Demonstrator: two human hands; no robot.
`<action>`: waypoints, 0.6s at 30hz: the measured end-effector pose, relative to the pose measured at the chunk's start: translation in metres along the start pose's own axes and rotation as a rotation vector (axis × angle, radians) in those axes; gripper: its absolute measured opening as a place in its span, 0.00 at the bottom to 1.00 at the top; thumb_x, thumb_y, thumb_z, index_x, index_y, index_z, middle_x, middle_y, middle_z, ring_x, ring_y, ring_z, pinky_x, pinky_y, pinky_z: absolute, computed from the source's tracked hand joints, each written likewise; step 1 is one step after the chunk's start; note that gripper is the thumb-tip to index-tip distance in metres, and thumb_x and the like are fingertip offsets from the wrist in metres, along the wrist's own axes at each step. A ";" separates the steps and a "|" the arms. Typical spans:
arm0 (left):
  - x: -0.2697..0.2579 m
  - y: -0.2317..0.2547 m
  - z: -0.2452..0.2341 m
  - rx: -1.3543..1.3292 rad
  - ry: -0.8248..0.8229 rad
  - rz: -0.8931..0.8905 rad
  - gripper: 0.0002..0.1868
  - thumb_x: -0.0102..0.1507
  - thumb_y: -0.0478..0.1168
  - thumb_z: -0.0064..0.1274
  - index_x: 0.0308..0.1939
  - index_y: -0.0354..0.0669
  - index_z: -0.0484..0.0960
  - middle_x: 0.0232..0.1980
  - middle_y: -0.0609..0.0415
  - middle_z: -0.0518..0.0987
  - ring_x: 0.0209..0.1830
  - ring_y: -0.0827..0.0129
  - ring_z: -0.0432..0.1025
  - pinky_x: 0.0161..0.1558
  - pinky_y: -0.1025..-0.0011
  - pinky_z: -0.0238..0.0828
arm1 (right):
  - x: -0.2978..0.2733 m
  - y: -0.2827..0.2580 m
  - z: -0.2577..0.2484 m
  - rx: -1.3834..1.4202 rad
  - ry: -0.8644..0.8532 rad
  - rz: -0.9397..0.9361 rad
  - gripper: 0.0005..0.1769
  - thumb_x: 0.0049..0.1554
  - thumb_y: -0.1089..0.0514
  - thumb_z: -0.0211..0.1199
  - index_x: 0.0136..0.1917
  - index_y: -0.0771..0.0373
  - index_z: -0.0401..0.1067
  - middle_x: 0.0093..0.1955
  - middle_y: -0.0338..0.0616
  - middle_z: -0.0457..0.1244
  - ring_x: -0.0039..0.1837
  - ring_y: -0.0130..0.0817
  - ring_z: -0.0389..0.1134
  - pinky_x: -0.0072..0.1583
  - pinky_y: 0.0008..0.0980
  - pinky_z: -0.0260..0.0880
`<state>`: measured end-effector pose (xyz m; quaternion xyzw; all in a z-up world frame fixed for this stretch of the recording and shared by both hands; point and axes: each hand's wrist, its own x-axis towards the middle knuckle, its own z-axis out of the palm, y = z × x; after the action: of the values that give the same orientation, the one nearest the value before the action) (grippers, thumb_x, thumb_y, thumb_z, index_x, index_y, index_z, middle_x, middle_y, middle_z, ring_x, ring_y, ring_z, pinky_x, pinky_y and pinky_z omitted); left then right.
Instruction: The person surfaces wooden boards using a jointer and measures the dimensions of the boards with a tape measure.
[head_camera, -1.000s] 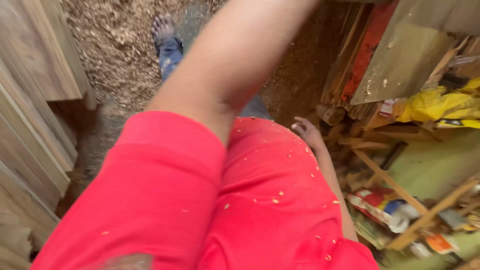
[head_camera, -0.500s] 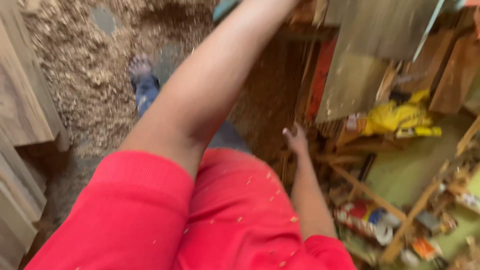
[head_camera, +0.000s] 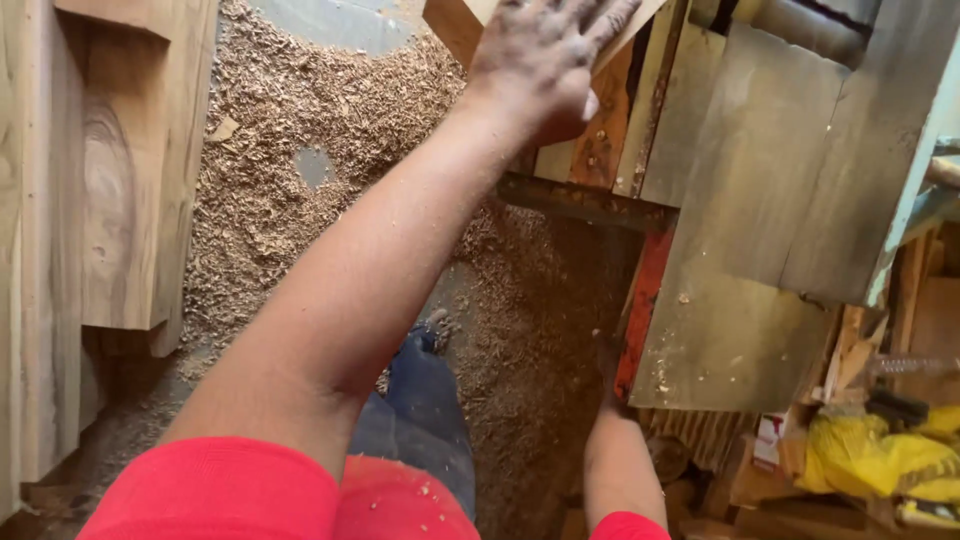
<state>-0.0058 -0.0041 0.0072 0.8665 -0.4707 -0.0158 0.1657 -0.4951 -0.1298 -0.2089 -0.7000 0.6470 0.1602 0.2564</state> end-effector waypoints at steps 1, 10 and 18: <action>0.000 0.001 -0.004 0.016 0.030 -0.006 0.40 0.60 0.50 0.46 0.77 0.56 0.57 0.78 0.49 0.60 0.72 0.60 0.55 0.67 0.54 0.47 | 0.004 0.007 -0.002 0.008 -0.006 -0.002 0.55 0.56 0.33 0.63 0.80 0.68 0.46 0.76 0.61 0.51 0.75 0.58 0.52 0.70 0.48 0.53; -0.006 0.007 -0.022 -0.064 -0.172 -0.093 0.44 0.60 0.56 0.55 0.79 0.64 0.56 0.81 0.57 0.54 0.81 0.59 0.47 0.75 0.49 0.40 | -0.030 0.041 -0.025 -0.043 0.011 -0.034 0.53 0.56 0.38 0.65 0.80 0.67 0.45 0.73 0.62 0.54 0.71 0.59 0.56 0.67 0.49 0.57; 0.021 0.000 0.033 0.021 0.065 -0.067 0.49 0.51 0.61 0.50 0.77 0.68 0.55 0.78 0.60 0.60 0.73 0.61 0.55 0.70 0.48 0.49 | -0.009 -0.016 0.036 -0.075 0.171 -0.082 0.52 0.55 0.42 0.66 0.80 0.66 0.44 0.69 0.64 0.57 0.67 0.60 0.59 0.64 0.50 0.60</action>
<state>0.0000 -0.0300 -0.0212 0.8834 -0.4361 0.0117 0.1711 -0.4762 -0.1015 -0.2313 -0.7461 0.6308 0.1135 0.1804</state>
